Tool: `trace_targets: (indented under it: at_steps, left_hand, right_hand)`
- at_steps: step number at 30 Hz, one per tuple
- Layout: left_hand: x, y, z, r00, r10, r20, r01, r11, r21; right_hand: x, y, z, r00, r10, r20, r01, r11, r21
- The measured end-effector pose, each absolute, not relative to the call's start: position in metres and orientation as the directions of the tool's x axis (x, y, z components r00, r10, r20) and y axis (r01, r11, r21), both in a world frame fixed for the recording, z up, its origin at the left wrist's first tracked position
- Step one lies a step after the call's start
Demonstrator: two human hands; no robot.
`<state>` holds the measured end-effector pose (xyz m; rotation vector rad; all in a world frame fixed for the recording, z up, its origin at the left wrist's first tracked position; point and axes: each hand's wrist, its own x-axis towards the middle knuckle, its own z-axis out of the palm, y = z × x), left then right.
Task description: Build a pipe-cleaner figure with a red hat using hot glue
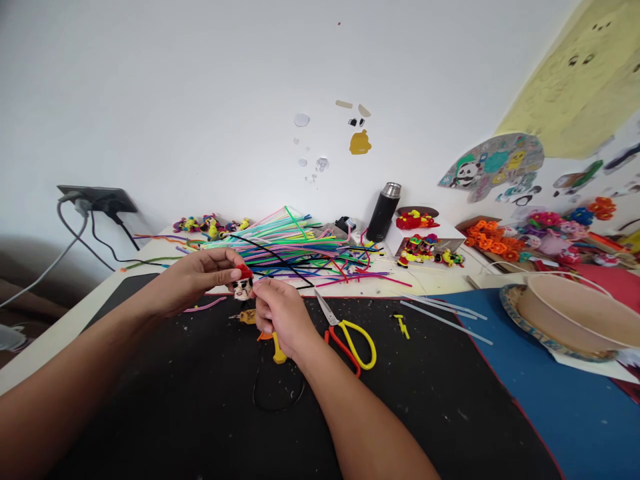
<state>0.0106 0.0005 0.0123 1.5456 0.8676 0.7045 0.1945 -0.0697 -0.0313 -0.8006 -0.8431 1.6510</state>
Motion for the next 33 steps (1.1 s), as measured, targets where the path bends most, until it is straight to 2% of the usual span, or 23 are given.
trace_targets:
  at_steps: [19,33]
  left_hand:
    - [0.0101,0.001,0.0104,0.545,0.838,-0.033,0.103,-0.028,0.994]
    - [0.0105,0.0018,0.0081,0.521,0.851,-0.07,0.043,0.056,0.997]
  right_hand:
    - [0.194,-0.069,-0.0315,-0.18,0.978,-0.1,-0.451,-0.173,-0.875]
    - [0.1966,-0.0678,-0.0347,-0.189,0.978,-0.084,-0.49,-0.168,-0.855]
